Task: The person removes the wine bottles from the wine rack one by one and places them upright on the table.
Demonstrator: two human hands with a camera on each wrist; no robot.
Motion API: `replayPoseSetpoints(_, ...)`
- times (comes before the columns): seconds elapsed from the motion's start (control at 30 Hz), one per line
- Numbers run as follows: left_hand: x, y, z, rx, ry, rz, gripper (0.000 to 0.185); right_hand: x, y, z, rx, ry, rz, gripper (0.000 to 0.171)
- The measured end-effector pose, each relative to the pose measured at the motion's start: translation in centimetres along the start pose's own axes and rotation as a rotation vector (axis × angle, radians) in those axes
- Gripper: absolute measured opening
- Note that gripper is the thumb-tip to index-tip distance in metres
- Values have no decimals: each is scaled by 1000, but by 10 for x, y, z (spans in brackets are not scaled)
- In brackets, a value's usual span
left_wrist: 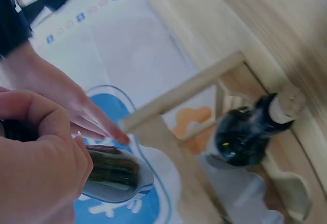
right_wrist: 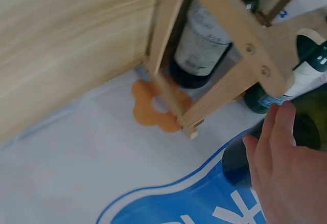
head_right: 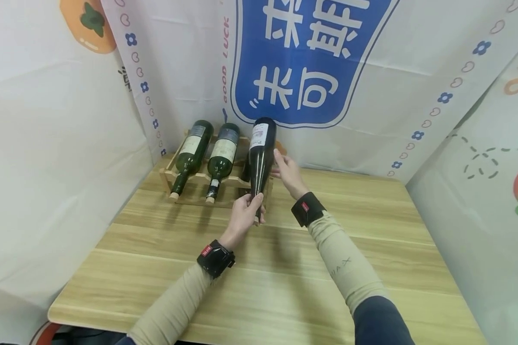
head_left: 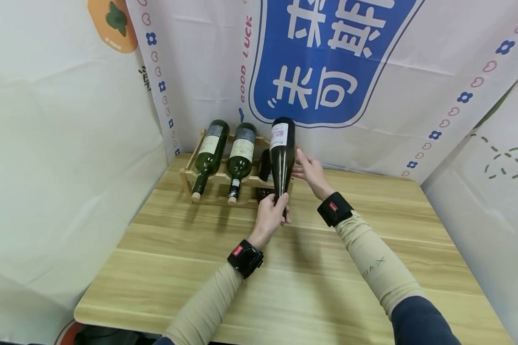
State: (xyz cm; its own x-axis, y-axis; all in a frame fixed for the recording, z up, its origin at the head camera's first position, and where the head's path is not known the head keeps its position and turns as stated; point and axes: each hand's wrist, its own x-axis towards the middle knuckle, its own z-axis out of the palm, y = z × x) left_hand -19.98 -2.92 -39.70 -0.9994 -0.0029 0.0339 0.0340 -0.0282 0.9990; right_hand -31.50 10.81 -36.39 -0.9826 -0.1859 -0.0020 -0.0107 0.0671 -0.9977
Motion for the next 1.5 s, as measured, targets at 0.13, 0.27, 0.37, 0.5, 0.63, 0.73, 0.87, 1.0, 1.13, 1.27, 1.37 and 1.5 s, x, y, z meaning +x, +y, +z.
replayPoseSetpoints(0.13,-13,2,13,42,-35,21,30,-2,-1,-4,199,-2,81,60)
replayPoseSetpoints(0.27,-21,0,24,131,-83,36,25,-8,3,-11,309,-12,86,45)
replayPoseSetpoints(0.37,-23,-1,31,174,-115,27,24,-12,8,-19,332,-12,84,38)
replayPoseSetpoints(0.5,-25,0,39,204,-143,4,24,-15,19,-31,346,0,104,36)
replayPoseSetpoints(0.63,-27,-3,53,250,-156,-15,25,-21,30,-48,331,16,118,37)
replayPoseSetpoints(0.73,-27,-7,64,265,-169,-31,24,-25,37,-59,306,28,124,39)
replayPoseSetpoints(0.87,-28,-9,77,275,-202,-36,25,-29,41,-72,272,41,118,42)
replayPoseSetpoints(1.0,-26,-11,90,299,-225,-19,23,-32,40,-85,243,45,111,47)
replayPoseSetpoints(1.13,-26,-13,100,304,-237,-4,23,-36,39,-96,241,38,109,53)
replayPoseSetpoints(1.27,-25,-13,109,300,-256,10,23,-40,38,-106,236,46,105,54)
replayPoseSetpoints(1.37,-25,-13,115,317,-265,19,24,-43,39,-114,236,45,102,54)
replayPoseSetpoints(1.5,-26,-15,124,357,-281,23,24,-48,42,-124,231,49,106,58)
